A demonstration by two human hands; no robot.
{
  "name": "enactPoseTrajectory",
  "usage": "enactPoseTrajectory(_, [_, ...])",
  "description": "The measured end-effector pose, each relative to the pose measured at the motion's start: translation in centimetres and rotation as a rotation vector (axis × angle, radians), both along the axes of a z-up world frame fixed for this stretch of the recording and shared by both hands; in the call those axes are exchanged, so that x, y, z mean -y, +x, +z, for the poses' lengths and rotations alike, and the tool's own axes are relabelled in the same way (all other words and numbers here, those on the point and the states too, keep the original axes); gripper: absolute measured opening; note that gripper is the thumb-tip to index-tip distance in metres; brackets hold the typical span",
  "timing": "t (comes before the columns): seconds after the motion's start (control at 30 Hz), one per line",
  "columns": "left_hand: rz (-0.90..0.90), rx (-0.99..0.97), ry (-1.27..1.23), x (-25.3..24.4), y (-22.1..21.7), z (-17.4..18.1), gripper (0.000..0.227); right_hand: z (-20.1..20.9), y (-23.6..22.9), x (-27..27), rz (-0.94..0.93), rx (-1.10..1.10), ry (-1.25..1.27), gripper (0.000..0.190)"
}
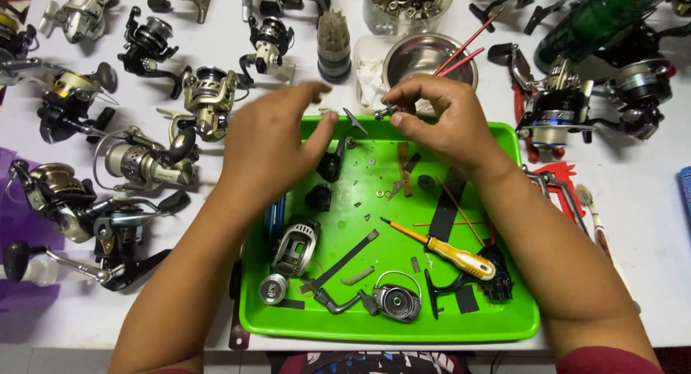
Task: Assembling the internal components of a fishing reel body, including cleaning parts and using a screwdriver.
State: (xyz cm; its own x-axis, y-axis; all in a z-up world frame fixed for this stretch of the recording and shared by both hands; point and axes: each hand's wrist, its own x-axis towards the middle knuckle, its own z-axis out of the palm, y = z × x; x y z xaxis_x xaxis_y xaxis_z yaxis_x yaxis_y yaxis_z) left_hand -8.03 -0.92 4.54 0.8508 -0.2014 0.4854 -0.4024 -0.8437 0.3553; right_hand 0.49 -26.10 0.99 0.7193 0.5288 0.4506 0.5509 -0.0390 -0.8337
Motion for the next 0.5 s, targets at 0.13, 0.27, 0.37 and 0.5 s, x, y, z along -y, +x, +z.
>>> enactPoseTrajectory(0.13, [-0.122, 0.109, -0.190, 1.7, 2.1, 3.0, 0.021, 0.4, -0.8, 0.0, -0.068, 0.004, -0.124, 0.018])
enactPoseTrajectory(0.27, [-0.271, 0.246, -0.341, 2.8, 3.6, 2.2, 0.015, 0.4, -0.7, 0.3, -0.086, -0.061, -0.056, 0.020])
enactPoseTrajectory(0.37, [-0.261, 0.263, -0.323, 3.0, 3.7, 0.4, 0.018, 0.2, -0.7, 0.3, -0.119, -0.111, -0.025, 0.022])
enactPoseTrajectory(0.5, [-0.251, 0.290, -0.235, 2.9, 3.5, -1.1, 0.018, 0.4, -1.3, 0.0, -0.211, -0.214, -0.002, 0.019])
